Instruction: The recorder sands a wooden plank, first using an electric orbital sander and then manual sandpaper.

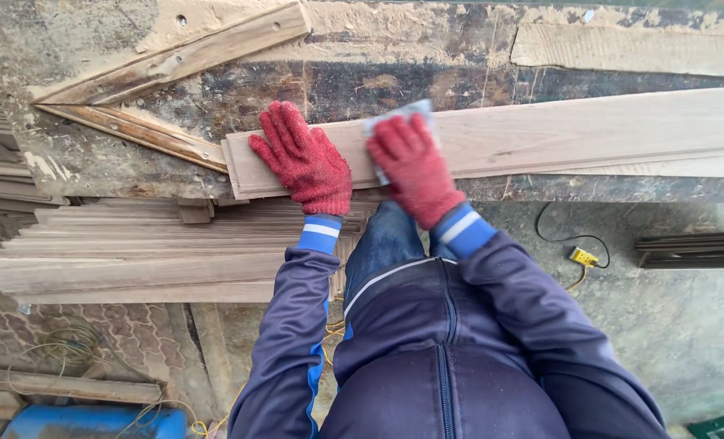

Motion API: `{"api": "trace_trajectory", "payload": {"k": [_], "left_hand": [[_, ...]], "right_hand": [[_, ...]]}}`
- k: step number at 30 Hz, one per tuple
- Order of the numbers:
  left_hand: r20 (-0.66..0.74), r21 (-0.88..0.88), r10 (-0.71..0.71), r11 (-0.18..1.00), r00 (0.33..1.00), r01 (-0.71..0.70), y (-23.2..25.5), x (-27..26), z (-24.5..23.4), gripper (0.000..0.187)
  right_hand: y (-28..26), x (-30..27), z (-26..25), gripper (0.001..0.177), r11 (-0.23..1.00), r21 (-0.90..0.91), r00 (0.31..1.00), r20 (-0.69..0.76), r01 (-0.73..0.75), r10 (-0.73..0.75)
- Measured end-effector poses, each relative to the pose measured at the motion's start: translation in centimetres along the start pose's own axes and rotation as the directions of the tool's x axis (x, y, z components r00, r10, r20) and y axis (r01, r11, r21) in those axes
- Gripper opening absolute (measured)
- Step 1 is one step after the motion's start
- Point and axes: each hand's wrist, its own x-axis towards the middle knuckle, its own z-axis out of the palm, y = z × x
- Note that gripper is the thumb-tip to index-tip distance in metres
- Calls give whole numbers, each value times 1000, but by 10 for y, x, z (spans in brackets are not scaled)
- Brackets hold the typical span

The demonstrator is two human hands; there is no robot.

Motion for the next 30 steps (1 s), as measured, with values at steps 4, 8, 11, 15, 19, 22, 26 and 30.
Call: {"api": "trace_trajectory", "payload": {"k": [4, 8, 11, 15, 19, 22, 26, 30], "left_hand": [[-17, 28, -30, 999, 999, 30, 8, 5, -3, 73], [-15, 52, -45, 998, 999, 46, 12, 7, -4, 79], [12, 32, -25, 999, 1000, 24, 10, 7, -10, 75], [-7, 52, -17, 999, 1000, 18, -3, 0, 2, 79], [163, 35, -118, 993, 980, 114, -36, 26, -37, 69], [401, 200, -260, 961, 878, 193, -70, 42, -60, 72], [393, 249, -198, 963, 898, 104, -85, 37, -51, 68], [367, 243, -180, 966, 913, 93, -91, 31, -43, 64]], "right_hand": [[54, -58, -47, 54, 971, -22, 971, -35, -236, 235], [43, -63, -51, 37, 912, 54, 908, -82, -407, 410], [-14, -9, -25, 60, 972, 155, 983, -18, -177, 182], [-24, 14, 3, 71, 993, 90, 997, -48, 70, -66], [32, -42, -55, 61, 983, 177, 999, 1, 52, -53], [72, -97, -83, 60, 989, 139, 997, 70, -46, 37], [74, -94, -72, 74, 985, 140, 993, 78, -102, 91], [4, 4, -19, 65, 961, 256, 993, 15, 109, -117]]}}
